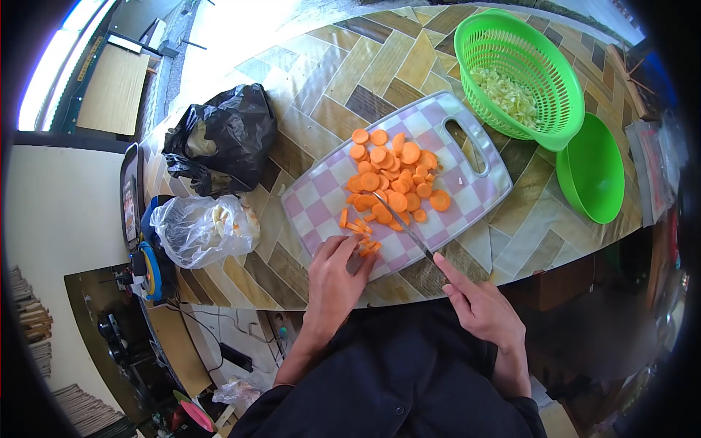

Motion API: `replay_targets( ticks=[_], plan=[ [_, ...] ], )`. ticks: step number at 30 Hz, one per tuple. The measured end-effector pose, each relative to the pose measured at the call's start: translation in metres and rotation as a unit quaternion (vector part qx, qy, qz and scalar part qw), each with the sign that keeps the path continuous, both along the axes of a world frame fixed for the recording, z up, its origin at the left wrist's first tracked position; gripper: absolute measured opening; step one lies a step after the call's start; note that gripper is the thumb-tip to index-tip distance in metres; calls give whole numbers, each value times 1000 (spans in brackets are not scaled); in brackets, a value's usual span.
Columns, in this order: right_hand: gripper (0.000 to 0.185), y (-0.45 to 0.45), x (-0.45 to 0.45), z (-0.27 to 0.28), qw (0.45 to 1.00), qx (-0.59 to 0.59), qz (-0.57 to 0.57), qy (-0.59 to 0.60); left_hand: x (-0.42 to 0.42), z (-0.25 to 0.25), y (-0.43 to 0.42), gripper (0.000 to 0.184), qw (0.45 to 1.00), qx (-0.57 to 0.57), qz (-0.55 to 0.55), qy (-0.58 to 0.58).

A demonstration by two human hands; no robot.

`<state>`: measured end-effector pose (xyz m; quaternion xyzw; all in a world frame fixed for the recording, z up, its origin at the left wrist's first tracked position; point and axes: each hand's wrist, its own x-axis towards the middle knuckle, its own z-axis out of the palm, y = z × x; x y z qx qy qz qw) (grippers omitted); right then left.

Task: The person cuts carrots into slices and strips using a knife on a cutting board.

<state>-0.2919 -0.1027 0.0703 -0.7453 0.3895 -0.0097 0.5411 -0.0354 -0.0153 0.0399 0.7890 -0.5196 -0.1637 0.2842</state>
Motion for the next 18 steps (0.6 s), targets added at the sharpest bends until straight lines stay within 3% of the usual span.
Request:
replay_targets(
  ticks=[8, 11, 14, 18],
  plan=[
    [61, -1, 1, -4, 1000, 1, -7, -10, 3, 19, -6, 26, 998, -4, 26, 52],
    [61, -3, 3, 0, 1000, 2, -2, -6, 24, 6, -4, 20, 998, -51, -27, 14],
    [62, -5, 3, -1, 1000, 3, 5, -4, 36, 7, -10, 20, 995, -25, -67, -64],
    [61, -7, 3, 0, 1000, 9, 14, 11, 43, 9, -17, 18, 990, -2, -114, -84]
  ],
)
